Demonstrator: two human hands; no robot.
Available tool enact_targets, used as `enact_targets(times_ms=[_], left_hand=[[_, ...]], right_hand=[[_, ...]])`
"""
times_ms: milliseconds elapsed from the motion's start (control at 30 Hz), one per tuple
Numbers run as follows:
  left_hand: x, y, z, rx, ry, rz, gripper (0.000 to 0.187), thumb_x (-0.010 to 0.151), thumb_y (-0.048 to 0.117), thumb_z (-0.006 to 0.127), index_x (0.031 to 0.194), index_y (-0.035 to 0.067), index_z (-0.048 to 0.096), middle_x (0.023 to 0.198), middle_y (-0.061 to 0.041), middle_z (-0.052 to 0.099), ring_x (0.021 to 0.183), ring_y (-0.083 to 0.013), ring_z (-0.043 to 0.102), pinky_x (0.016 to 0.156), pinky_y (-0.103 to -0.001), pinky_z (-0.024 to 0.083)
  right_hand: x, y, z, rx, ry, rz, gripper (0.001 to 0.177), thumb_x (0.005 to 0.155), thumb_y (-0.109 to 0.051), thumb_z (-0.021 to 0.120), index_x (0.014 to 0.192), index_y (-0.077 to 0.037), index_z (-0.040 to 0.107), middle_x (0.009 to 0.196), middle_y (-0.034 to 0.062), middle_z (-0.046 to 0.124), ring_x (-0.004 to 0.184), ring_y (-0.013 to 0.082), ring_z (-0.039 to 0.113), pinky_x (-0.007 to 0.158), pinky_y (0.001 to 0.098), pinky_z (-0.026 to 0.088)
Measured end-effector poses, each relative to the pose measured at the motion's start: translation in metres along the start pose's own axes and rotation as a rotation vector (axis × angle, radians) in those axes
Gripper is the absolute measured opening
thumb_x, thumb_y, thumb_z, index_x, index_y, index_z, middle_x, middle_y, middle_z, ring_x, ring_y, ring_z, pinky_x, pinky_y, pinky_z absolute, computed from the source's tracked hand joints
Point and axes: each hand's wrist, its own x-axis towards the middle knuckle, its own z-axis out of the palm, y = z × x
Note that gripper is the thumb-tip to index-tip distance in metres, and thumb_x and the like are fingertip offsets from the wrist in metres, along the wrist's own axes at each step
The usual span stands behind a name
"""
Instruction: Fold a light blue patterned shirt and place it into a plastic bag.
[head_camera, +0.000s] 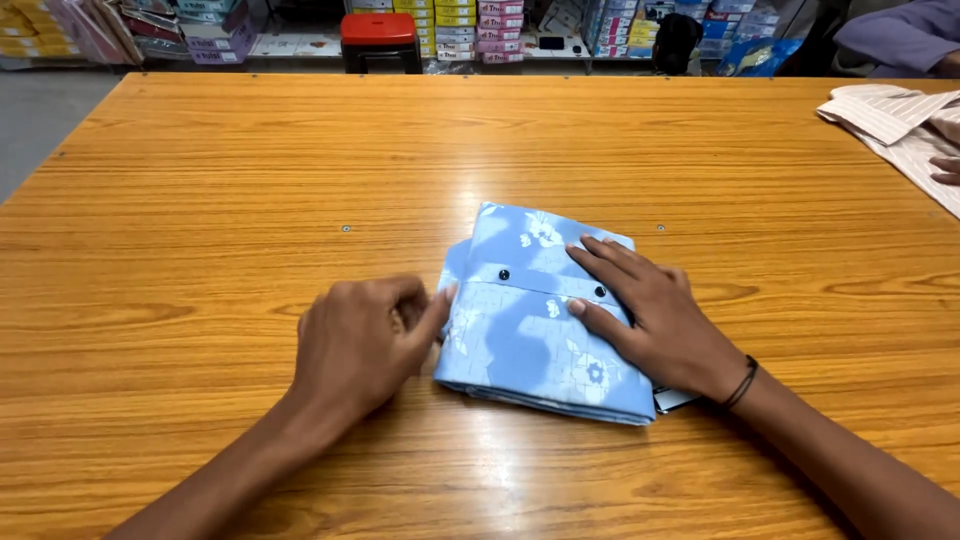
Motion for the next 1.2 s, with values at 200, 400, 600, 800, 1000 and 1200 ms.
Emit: enact_targets(times_ms=[200, 400, 600, 800, 1000, 1200], left_hand=[[0.034, 0.019, 0.028, -0.072, 0.374, 0.607, 0.041, 0.093, 0.038, 0.064, 0.114, 0.003, 0.070, 0.120, -0.018, 0.069, 0.112, -0.0324, 0.064, 0.094, -0.048, 0.052], [0.071, 0.021, 0.078, 0.213, 0.355, 0.832, 0.078, 0.095, 0.059, 0.052, 0.149, 0.003, 0.046, 0.158, -0.026, 0.037, 0.147, -0.0470, 0.029, 0.117, -0.061, 0.019], [0.070, 0.014, 0.079, 0.227, 0.178, 0.732, 0.079, 0.098, 0.064, 0.043, 0.155, 0.009, 0.041, 0.161, -0.022, 0.035, 0.150, -0.0444, 0.028, 0.120, -0.062, 0.017], [0.109, 0.004, 0.041, 0.486, 0.168, 0.870, 0.085, 0.093, 0.072, 0.040, 0.155, 0.014, 0.039, 0.162, -0.016, 0.035, 0.151, -0.0370, 0.029, 0.118, -0.066, 0.016], [0.061, -0.015, 0.018, 0.352, 0.160, 0.626, 0.077, 0.100, 0.069, 0.032, 0.157, 0.018, 0.038, 0.166, -0.009, 0.034, 0.156, -0.0301, 0.027, 0.128, -0.057, 0.015], [0.029, -0.026, 0.049, 0.272, 0.151, 0.698, 0.077, 0.098, 0.069, 0.038, 0.160, 0.024, 0.033, 0.168, -0.012, 0.025, 0.154, -0.0372, 0.016, 0.120, -0.066, 0.009]], right_hand=[[0.001, 0.005, 0.007, -0.053, -0.019, -0.102, 0.075, 0.094, -0.063, 0.043, 0.160, -0.027, 0.034, 0.169, 0.0040, 0.029, 0.155, 0.0282, 0.023, 0.117, 0.0500, 0.020], [0.000, 0.008, 0.010, -0.117, 0.026, -0.161, 0.073, 0.095, -0.063, 0.043, 0.159, -0.029, 0.036, 0.171, 0.0080, 0.026, 0.157, 0.0329, 0.018, 0.116, 0.0539, 0.018], [0.002, 0.002, 0.011, -0.176, -0.021, -0.121, 0.075, 0.094, -0.066, 0.042, 0.160, -0.030, 0.036, 0.169, 0.0132, 0.024, 0.155, 0.0355, 0.019, 0.116, 0.0551, 0.018], [-0.010, -0.033, -0.016, -0.269, -0.058, 0.101, 0.067, 0.097, -0.065, 0.045, 0.150, -0.024, 0.054, 0.142, 0.0157, 0.057, 0.131, 0.0328, 0.052, 0.106, 0.0462, 0.036], [-0.007, -0.013, -0.010, -0.161, 0.171, 0.015, 0.056, 0.098, -0.058, 0.047, 0.134, -0.020, 0.066, 0.134, 0.0049, 0.069, 0.125, 0.0258, 0.061, 0.111, 0.0434, 0.038], [0.001, -0.008, 0.017, -0.103, 0.054, -0.287, 0.077, 0.096, -0.063, 0.044, 0.161, -0.022, 0.034, 0.168, 0.0094, 0.029, 0.151, 0.0339, 0.029, 0.115, 0.0525, 0.023]])
